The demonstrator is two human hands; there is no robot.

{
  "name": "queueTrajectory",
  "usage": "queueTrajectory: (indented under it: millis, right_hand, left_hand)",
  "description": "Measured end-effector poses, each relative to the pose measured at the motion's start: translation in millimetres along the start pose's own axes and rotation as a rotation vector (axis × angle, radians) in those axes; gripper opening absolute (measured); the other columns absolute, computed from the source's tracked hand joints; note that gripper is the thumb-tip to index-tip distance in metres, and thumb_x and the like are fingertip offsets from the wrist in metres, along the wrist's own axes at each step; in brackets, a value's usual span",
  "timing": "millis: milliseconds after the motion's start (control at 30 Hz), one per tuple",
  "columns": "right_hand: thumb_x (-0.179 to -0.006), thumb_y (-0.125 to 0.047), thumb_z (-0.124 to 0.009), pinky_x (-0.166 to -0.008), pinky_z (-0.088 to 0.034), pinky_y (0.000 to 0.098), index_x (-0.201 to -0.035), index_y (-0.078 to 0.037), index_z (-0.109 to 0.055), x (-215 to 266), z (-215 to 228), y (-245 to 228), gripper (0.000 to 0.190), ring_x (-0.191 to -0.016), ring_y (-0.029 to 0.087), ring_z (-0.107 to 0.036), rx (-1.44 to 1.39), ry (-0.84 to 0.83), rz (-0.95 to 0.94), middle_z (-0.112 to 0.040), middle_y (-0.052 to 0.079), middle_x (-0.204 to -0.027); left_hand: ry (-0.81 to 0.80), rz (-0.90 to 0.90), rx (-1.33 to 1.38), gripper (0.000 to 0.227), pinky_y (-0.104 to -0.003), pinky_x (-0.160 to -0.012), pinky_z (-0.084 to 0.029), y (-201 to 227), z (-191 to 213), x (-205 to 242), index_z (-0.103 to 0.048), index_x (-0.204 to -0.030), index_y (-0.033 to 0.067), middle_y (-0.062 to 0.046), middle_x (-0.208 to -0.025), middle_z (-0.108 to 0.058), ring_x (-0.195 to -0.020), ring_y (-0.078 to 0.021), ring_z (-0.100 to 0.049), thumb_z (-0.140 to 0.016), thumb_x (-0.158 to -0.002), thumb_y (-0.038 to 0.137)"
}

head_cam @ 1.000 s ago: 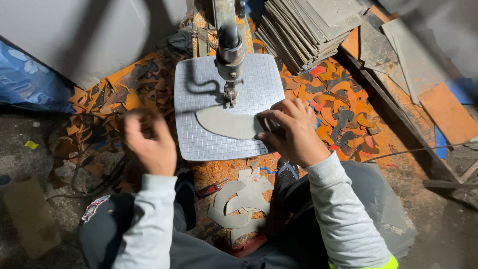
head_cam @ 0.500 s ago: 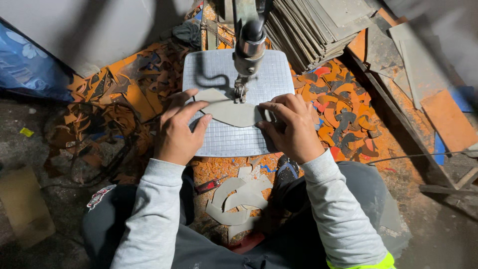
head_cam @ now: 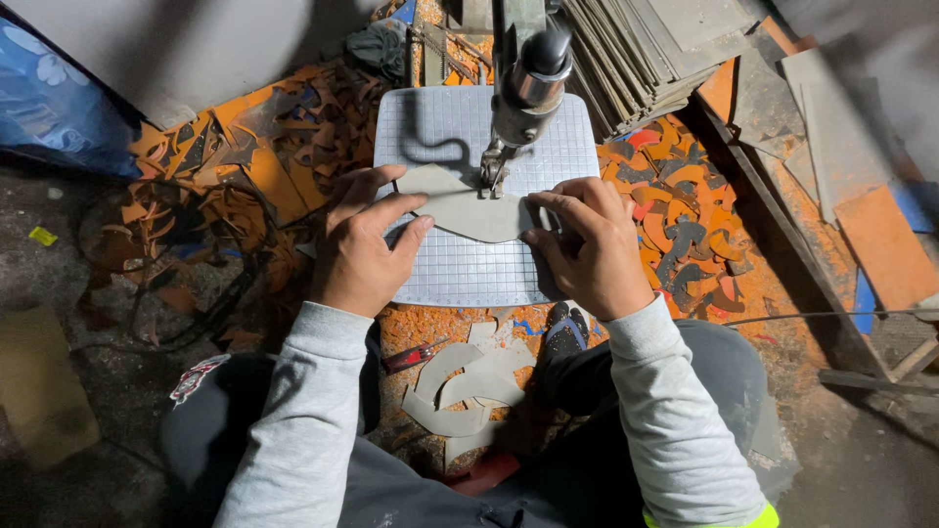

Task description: The person sits on the floor and uses a vertical cutting machine to cut curved shapes from flat grey material. They guide the material under the blade, rotate it for curves, and remove finished pieces.

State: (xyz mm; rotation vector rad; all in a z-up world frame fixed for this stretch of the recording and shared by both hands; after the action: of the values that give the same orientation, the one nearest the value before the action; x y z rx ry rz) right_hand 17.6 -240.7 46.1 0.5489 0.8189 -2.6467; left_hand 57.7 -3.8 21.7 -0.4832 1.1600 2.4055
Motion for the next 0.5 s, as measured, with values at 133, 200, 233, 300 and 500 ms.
queueTrajectory:
  millis: [133, 200, 233, 300, 500]
  right_hand:
    - [-0.081, -0.018, -0.089, -0.094, -0.042, 0.0406, -0.118, -0.011, -0.076, -0.7, -0.2, -0.5, 0.040, -0.106, 0.026, -0.059, 0.009, -0.002, -0.004, -0.064, 0.006, -0.112]
    - [-0.081, -0.018, -0.089, -0.095, -0.042, 0.0404, -0.118, -0.012, -0.076, -0.4, -0.4, 0.1, 0.040, -0.107, 0.026, -0.059, 0.005, -0.003, -0.011, -0.064, 0.006, -0.112]
    - [-0.080, -0.017, -0.089, -0.095, -0.042, 0.0404, -0.118, -0.011, -0.076, -0.8, -0.2, 0.0, 0.041, -0.107, 0.026, -0.059, 0.009, 0.000, -0.007, -0.064, 0.006, -0.112]
    - [-0.080, -0.017, -0.089, -0.095, -0.042, 0.0405, -0.118, -0.011, -0.076, -1.6, -0.2, -0.7, 0.041, -0.107, 0.027, -0.059, 0.015, 0.005, 0.001, -0.065, 0.006, -0.112]
    - [-0.079, -0.015, -0.090, -0.093, -0.043, 0.0393, -0.116, -0.011, -0.076, -2.8, -0.3, -1.5, 0.040, -0.106, 0.026, -0.061, 0.010, 0.014, -0.003, -0.065, 0.006, -0.112]
  left_hand:
    - [0.012, -0.010, -0.007, 0.021, -0.044, -0.104, -0.050, -0.9, 0.5, 0.0, -0.078, -0.103, 0.0035, -0.014, -0.129, -0.067, -0.120, -0.0335, -0.062, -0.083, -0.085, 0.015]
    - [0.010, -0.003, -0.013, 0.021, -0.044, -0.103, -0.050, -1.1, 0.4, 0.5, -0.078, -0.102, 0.0039, -0.013, -0.129, -0.067, -0.120, -0.0332, -0.063, -0.083, -0.085, 0.015]
    - [0.010, -0.001, -0.015, 0.021, -0.044, -0.103, -0.050, -1.2, 0.4, 0.5, -0.078, -0.102, 0.0040, -0.013, -0.129, -0.067, -0.119, -0.0331, -0.063, -0.083, -0.085, 0.016]
    - [0.016, -0.007, -0.030, 0.021, -0.044, -0.104, -0.049, -0.5, 0.8, 0.5, -0.079, -0.102, 0.0045, -0.012, -0.129, -0.068, -0.120, -0.0332, -0.062, -0.083, -0.085, 0.016]
    - [0.010, 0.006, -0.010, 0.021, -0.043, -0.104, -0.050, -1.5, 0.4, 1.6, -0.078, -0.103, 0.0054, -0.012, -0.129, -0.067, -0.120, -0.0325, -0.063, -0.083, -0.086, 0.017]
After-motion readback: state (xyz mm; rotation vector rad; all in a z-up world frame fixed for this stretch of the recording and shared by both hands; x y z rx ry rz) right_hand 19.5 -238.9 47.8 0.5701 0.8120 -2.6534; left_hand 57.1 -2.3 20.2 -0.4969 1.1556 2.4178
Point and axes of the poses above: each hand's wrist, its own x-axis away from the middle knuckle, its own z-axis out of the back of the hand, y = z × x, the point moved 7 cm from there along -x, towards the middle knuckle
